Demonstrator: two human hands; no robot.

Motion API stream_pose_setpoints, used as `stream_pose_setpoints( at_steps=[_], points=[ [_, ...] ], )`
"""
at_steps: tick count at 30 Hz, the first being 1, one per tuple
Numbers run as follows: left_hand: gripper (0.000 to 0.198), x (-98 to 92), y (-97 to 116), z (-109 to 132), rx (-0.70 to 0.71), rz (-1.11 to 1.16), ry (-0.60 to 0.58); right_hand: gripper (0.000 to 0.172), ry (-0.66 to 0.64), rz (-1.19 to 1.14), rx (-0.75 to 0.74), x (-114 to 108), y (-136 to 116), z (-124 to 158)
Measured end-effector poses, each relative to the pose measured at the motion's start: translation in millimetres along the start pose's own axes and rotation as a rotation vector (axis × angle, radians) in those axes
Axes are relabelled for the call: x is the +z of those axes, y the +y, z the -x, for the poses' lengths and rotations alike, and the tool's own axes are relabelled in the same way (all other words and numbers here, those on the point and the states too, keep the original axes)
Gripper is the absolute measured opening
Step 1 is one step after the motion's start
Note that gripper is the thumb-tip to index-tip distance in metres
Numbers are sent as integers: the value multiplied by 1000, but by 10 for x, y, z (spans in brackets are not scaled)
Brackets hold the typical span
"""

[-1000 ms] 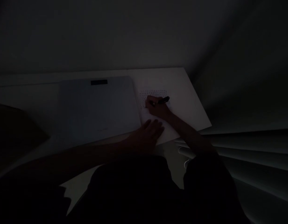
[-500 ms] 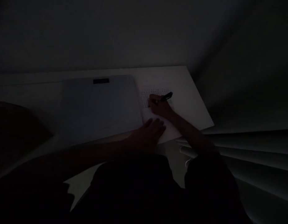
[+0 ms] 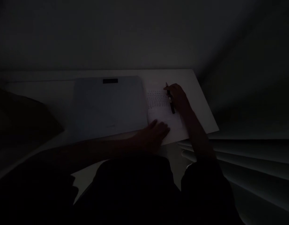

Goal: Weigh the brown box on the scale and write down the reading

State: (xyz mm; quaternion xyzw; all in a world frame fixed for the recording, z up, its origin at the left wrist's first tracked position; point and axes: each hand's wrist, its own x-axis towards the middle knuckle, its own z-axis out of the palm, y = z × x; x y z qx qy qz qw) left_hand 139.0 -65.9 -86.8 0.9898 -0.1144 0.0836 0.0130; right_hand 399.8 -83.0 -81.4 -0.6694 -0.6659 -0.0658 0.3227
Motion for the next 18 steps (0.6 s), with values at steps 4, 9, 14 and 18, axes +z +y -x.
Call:
stream_pose_setpoints(
  at_steps=[4,9,14,18],
  points=[
    [47,-62,1,-15,-3,43,4,44,-84,52,-7,24,0,20],
    [48,-123,13,-39,-15,46,-52,44,-89,42,-38,45,17,41],
    [51,-91,21,-48,-3,-2,-22,43,-149,83,-11,107,90,64],
    [52,-83,55,-41,12,-103,7,46,-206,150,29,134,106,55]
  ],
)
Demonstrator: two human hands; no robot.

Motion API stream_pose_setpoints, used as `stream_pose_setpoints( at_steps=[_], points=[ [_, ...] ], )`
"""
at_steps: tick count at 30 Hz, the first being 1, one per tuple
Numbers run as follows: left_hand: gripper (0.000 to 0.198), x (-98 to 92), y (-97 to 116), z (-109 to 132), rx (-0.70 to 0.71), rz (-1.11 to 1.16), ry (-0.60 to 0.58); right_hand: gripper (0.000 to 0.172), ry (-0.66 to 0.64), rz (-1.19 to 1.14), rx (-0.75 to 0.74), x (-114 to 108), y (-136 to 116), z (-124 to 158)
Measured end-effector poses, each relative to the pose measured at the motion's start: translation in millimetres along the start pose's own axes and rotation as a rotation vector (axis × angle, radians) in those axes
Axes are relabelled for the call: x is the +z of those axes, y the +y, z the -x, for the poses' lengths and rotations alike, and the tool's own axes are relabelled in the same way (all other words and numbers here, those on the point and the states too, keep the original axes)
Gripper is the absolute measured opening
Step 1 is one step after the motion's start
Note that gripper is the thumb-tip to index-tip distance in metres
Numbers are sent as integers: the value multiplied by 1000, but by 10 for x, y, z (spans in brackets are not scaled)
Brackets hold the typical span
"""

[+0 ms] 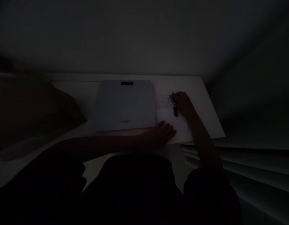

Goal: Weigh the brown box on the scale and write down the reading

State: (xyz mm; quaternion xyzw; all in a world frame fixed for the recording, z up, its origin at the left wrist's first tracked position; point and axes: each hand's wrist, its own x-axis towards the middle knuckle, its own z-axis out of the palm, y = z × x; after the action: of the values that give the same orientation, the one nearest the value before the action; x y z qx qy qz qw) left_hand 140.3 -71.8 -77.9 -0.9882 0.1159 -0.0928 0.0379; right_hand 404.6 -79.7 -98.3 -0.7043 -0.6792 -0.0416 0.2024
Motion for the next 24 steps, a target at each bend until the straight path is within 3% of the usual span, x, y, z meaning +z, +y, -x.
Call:
stream_pose_setpoints(
  at_steps=[5,11,13,16,19,24],
  points=[
    [47,-62,44,75,26,-154,76,43,-30,12,31,19,29,-29],
    [44,-130,106,290,69,-314,212,45,58,-19,3,22,40,-31],
    [42,-177,122,390,40,-317,228,48,140,-25,2,-14,-20,-24],
    [37,-270,121,590,-9,-302,213,50,201,-77,46,-109,-196,-32],
    [31,-356,95,870,-74,-291,217,50,181,-114,63,-217,-473,-85],
    [26,-437,42,1427,-253,-315,386,52,139,-292,21,-293,-1093,-268]
  ],
)
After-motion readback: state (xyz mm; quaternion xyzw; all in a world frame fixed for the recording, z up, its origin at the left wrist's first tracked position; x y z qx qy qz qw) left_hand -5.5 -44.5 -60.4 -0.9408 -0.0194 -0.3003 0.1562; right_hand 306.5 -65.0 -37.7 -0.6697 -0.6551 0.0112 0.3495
